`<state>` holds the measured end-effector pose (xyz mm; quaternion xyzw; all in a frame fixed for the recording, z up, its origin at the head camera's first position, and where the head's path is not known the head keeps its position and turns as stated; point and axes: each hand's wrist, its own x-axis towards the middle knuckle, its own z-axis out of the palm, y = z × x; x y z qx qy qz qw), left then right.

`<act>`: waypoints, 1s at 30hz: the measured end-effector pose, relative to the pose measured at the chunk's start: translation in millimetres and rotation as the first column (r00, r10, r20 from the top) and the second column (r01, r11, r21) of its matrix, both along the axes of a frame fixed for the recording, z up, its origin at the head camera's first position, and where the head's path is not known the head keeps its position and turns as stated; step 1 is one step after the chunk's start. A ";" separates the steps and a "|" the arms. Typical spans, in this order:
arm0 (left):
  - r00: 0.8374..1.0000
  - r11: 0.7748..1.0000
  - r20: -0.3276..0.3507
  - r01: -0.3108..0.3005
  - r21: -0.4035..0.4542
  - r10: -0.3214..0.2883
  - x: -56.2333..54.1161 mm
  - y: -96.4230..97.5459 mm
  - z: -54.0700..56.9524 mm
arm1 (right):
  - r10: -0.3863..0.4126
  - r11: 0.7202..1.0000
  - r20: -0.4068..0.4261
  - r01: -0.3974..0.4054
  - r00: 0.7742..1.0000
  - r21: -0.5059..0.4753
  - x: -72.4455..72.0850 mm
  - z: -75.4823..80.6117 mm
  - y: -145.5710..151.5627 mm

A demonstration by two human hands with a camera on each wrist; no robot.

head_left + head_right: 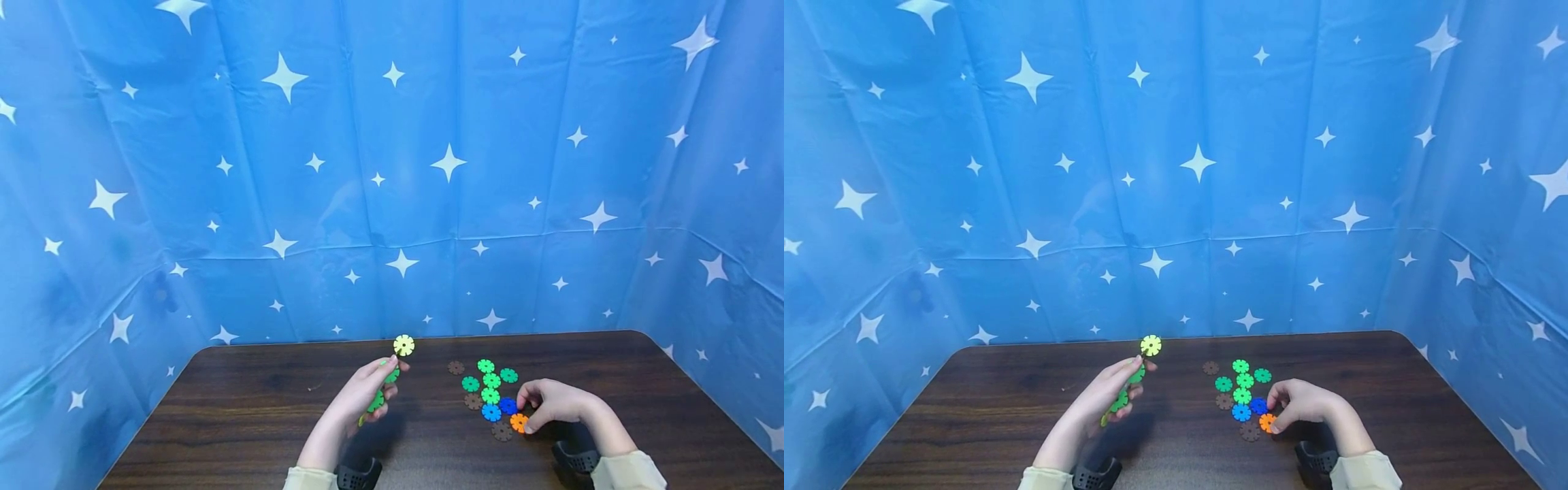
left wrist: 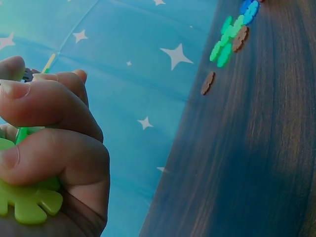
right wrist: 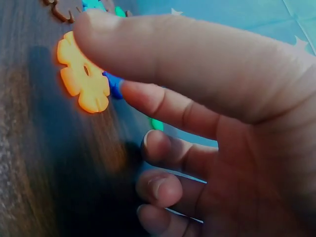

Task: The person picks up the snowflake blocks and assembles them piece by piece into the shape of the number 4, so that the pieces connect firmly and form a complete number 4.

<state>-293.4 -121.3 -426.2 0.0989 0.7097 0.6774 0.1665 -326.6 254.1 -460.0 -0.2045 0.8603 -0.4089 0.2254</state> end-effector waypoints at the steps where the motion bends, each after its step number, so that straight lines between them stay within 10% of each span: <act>1: 1.000 1.000 -0.002 -0.002 -0.003 0.002 -0.1 0.1 0.1 | -0.004 1.000 -0.003 0.004 1.000 0.012 0.5 0.2 -0.6; 30: 1.000 1.000 -0.008 0.000 -0.003 0.000 0.2 1.9 -0.2 | -0.028 0.997 -0.068 0.033 0.997 0.073 5.7 -1.4 -11.1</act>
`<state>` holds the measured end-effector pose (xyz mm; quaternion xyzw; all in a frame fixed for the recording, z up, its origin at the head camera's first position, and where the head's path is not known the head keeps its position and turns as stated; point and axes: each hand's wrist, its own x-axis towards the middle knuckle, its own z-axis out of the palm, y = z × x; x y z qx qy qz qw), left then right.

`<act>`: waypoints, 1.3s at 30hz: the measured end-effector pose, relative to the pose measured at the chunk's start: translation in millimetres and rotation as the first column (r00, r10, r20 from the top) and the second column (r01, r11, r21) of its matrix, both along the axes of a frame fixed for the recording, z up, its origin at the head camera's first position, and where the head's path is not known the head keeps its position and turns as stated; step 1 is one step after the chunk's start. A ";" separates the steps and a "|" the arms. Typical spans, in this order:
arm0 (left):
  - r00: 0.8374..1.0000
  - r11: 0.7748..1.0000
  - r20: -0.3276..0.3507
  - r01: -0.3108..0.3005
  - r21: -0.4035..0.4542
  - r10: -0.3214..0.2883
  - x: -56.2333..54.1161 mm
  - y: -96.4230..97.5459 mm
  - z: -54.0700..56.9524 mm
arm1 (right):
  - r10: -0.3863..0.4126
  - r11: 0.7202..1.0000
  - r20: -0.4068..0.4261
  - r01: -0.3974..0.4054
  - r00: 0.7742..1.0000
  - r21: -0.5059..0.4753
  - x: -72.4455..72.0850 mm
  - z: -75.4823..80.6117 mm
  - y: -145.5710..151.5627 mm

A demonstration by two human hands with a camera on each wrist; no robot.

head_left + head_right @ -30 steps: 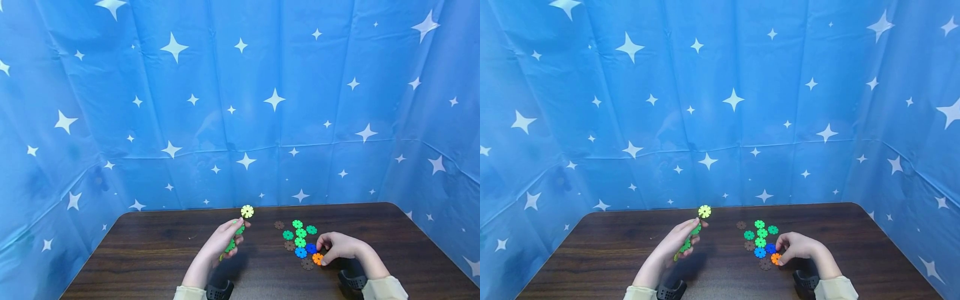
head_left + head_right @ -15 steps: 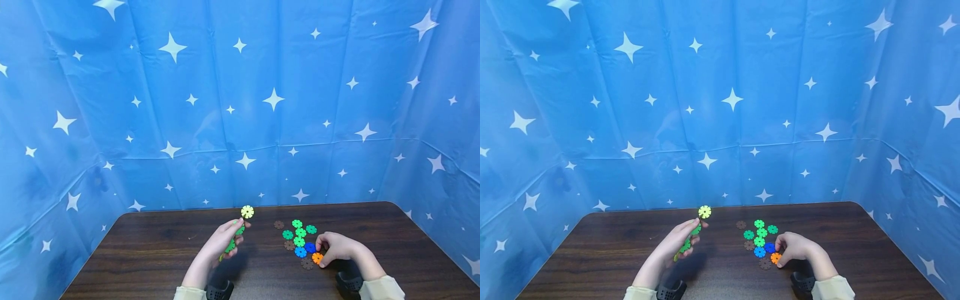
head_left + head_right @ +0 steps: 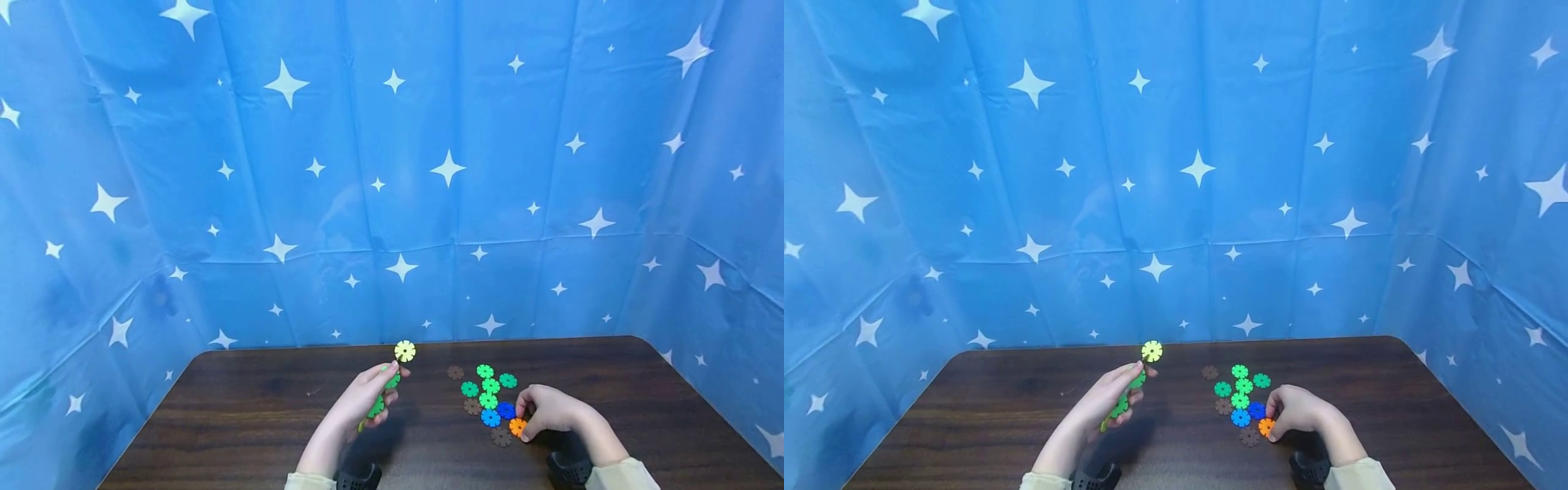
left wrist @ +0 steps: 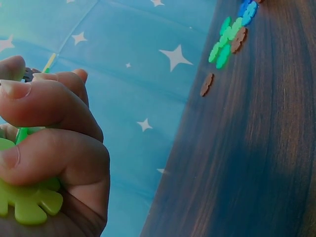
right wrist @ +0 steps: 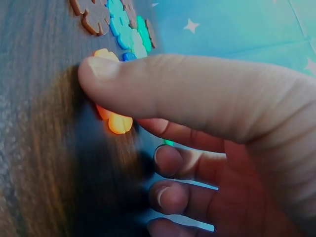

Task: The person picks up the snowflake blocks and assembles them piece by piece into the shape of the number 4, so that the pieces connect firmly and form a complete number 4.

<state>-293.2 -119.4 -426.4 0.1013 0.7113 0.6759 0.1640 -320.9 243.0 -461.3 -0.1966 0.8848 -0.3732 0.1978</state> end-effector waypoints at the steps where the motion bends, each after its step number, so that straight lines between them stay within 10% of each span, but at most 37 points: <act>1: 1.000 1.000 -0.002 -0.001 -0.001 0.001 0.1 -0.1 -0.5 | 0.001 1.000 -0.005 -0.001 1.000 0.004 0.2 -0.7 -0.6; 39: 1.000 1.000 -0.008 0.018 0.000 -0.018 2.9 -0.1 3.6 | 0.003 0.999 -0.021 -0.003 1.000 0.041 -0.2 -1.7 -1.6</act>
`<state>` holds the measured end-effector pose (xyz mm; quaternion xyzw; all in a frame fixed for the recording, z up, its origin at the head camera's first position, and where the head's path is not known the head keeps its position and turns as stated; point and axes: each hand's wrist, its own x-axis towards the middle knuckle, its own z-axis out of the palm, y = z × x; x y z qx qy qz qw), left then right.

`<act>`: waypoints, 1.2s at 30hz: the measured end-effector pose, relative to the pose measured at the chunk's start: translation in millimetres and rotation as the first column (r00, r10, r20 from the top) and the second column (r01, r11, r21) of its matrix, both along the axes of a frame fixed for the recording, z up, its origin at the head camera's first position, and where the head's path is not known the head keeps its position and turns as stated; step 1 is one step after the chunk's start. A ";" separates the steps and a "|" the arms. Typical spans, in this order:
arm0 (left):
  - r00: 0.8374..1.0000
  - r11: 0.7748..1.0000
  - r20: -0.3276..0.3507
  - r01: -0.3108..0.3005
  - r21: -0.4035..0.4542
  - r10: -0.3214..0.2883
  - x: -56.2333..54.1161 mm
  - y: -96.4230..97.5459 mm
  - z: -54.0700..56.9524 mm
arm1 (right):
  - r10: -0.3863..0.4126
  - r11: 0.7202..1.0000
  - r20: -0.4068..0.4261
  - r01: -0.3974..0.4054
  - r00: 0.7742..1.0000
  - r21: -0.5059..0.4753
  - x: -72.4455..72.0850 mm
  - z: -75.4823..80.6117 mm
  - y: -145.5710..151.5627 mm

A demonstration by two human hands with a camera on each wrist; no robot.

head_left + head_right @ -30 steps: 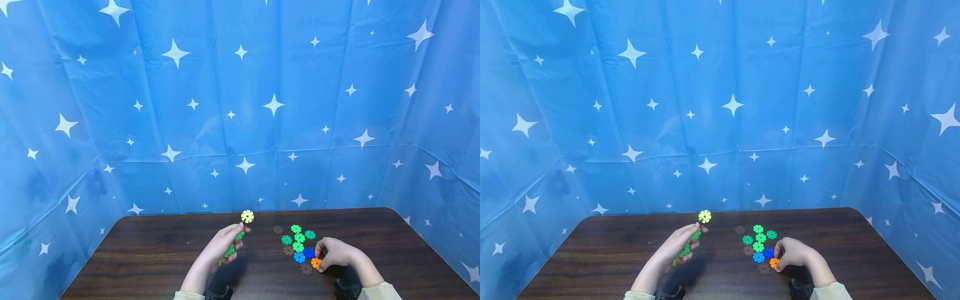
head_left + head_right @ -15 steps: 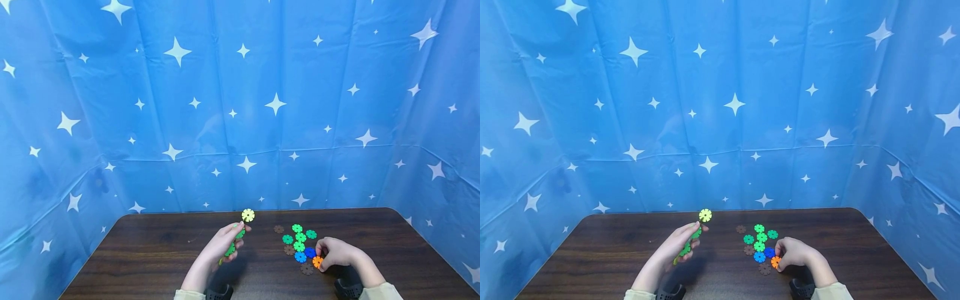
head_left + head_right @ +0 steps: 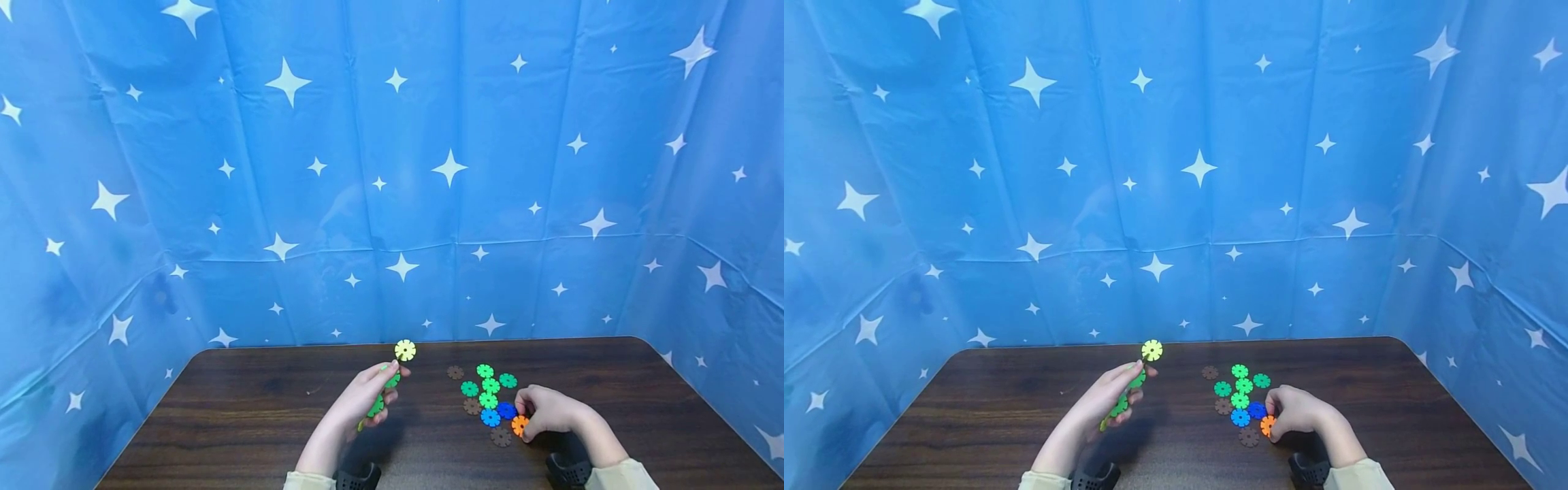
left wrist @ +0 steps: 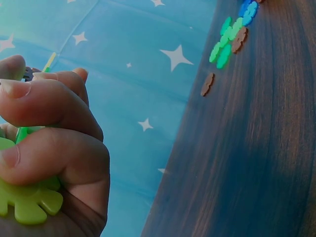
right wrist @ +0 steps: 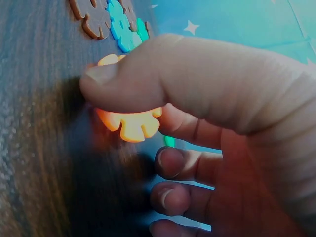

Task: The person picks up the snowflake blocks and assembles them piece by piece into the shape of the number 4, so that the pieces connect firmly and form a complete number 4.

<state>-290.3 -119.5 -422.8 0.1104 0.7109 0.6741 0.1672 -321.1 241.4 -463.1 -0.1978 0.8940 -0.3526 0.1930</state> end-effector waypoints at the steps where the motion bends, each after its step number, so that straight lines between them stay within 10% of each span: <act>1: 1.000 1.000 0.000 0.000 0.001 0.000 0.3 0.2 0.4 | 0.000 1.000 0.002 0.000 1.000 -0.002 0.2 0.2 -0.1; 36: 1.000 1.000 -0.004 0.004 -0.004 -0.004 -1.5 1.9 -3.2 | -0.104 0.995 -0.065 0.104 0.993 0.002 -0.9 -2.5 1.1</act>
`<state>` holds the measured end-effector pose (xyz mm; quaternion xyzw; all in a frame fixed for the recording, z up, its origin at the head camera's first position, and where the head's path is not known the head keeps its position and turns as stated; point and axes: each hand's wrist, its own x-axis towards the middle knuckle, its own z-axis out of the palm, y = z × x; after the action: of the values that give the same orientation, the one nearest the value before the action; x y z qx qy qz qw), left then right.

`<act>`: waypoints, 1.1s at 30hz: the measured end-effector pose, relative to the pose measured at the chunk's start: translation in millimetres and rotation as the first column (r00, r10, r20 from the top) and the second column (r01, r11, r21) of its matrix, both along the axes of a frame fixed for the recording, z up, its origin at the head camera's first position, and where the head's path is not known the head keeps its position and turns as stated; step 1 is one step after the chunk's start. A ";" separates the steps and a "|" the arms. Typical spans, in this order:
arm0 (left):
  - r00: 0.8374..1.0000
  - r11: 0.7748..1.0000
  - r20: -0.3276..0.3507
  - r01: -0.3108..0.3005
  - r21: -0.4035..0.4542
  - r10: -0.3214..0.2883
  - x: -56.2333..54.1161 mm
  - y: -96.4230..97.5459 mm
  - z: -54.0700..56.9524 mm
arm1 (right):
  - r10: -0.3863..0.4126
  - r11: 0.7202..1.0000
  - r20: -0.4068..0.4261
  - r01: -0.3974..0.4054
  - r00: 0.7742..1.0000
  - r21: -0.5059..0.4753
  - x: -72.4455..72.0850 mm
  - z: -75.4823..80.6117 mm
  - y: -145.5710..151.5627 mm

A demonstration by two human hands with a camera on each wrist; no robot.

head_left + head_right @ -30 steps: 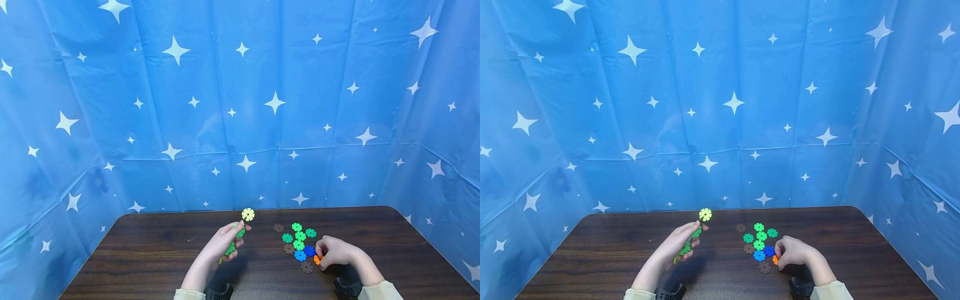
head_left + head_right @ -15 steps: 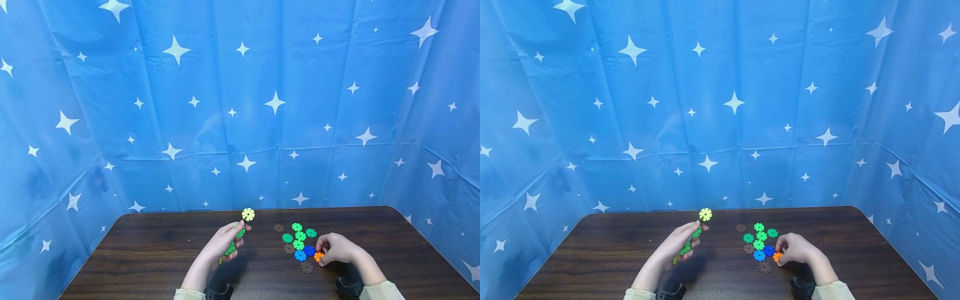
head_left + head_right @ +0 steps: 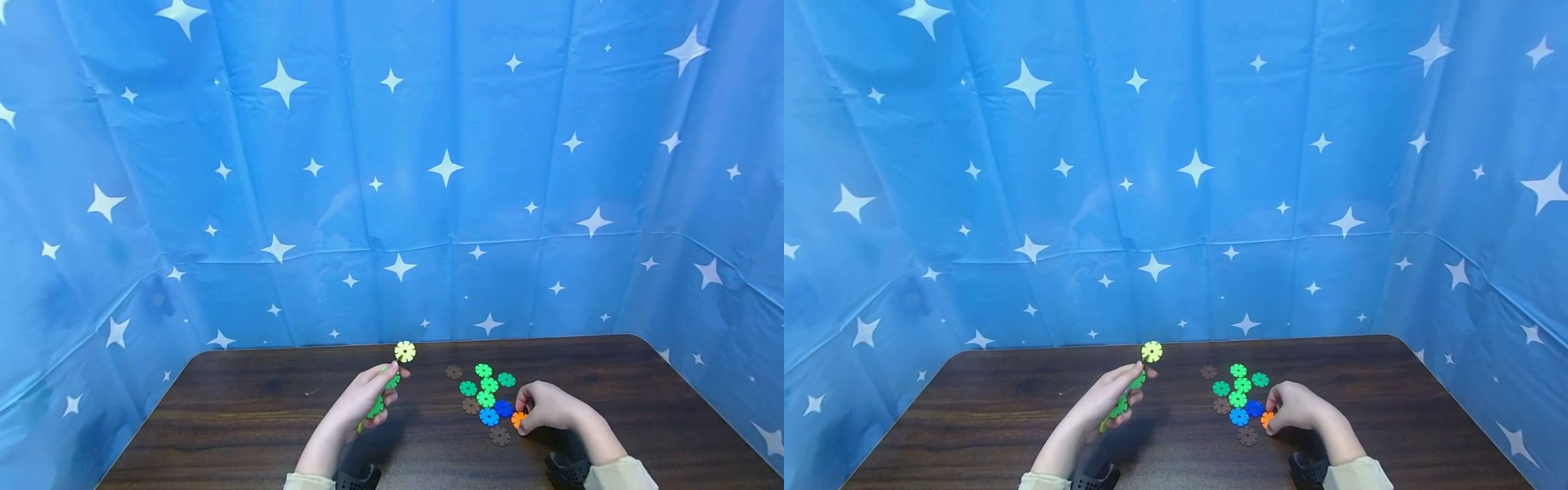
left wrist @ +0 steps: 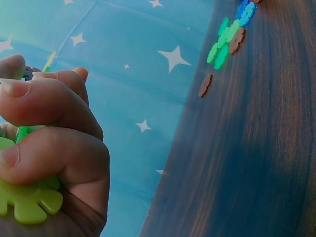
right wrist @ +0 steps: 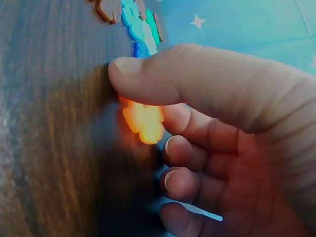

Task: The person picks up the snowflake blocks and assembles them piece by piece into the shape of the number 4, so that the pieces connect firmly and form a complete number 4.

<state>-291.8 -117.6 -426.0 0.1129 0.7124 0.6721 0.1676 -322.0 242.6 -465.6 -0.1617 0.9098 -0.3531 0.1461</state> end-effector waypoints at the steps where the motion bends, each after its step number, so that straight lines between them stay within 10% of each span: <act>1: 1.000 1.000 0.001 0.000 0.002 0.000 0.0 0.0 -0.2 | 0.005 1.000 0.000 -0.005 1.000 0.000 -0.4 -0.4 0.0; 13: 1.000 1.000 0.015 0.005 0.012 -0.005 -0.9 -0.3 -0.5 | 0.089 0.977 0.039 -0.080 0.995 -0.196 -5.5 10.7 -2.7; 23: 1.000 1.000 0.027 -0.009 0.021 0.009 -1.1 -4.1 0.5 | 0.052 0.934 -0.167 -0.107 0.985 -0.341 -22.4 58.4 -66.6; 28: 1.000 1.000 0.020 -0.007 0.004 0.007 -2.3 -4.8 0.5 | -0.099 0.822 -0.152 -0.005 0.983 -0.569 -23.3 67.0 -111.8; 33: 1.000 1.000 0.015 0.000 0.013 -0.001 -2.1 -3.0 -0.4 | -0.230 0.615 -0.026 0.125 0.973 -0.778 -21.4 65.3 -142.5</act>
<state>-294.0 -120.7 -426.4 0.1092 0.7069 0.6773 0.1722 -343.4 100.0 -400.3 -0.1393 0.6899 -0.7098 -0.0294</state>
